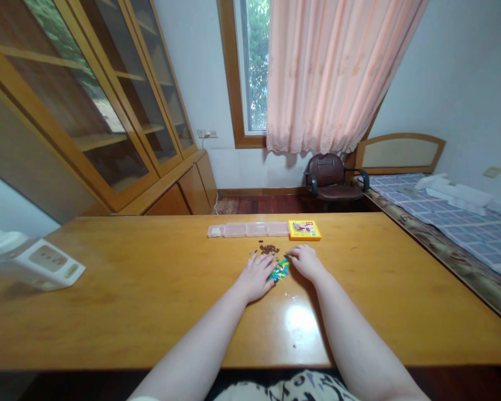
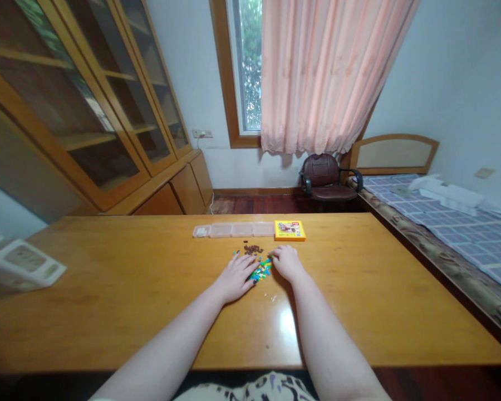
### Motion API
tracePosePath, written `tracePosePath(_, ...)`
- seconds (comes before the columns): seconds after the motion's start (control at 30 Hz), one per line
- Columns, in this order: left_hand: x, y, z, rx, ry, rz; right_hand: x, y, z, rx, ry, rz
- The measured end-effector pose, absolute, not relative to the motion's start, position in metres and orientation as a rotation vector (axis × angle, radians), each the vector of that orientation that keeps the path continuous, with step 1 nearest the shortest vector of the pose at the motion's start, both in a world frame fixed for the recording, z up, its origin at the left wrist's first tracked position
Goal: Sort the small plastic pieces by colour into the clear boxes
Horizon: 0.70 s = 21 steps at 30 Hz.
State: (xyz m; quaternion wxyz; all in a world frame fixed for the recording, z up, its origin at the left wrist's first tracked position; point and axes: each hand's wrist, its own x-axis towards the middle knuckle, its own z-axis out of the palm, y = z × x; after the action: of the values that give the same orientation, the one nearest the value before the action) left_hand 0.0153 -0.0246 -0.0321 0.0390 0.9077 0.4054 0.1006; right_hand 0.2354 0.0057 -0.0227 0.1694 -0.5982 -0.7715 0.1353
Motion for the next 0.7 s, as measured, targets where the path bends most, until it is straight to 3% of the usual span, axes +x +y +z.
tracePosePath(0.3, 0.041, -0.028, -0.038, 2.746, 1.388, 0.31, 0.24, 0.002, -0.018, -1.669, -2.229, 0.715)
tracePosePath(0.7, 0.025, -0.029, -0.038, 2.663, 1.446, 0.421, 0.233, -0.004, -0.014, -1.71, -2.237, 0.603)
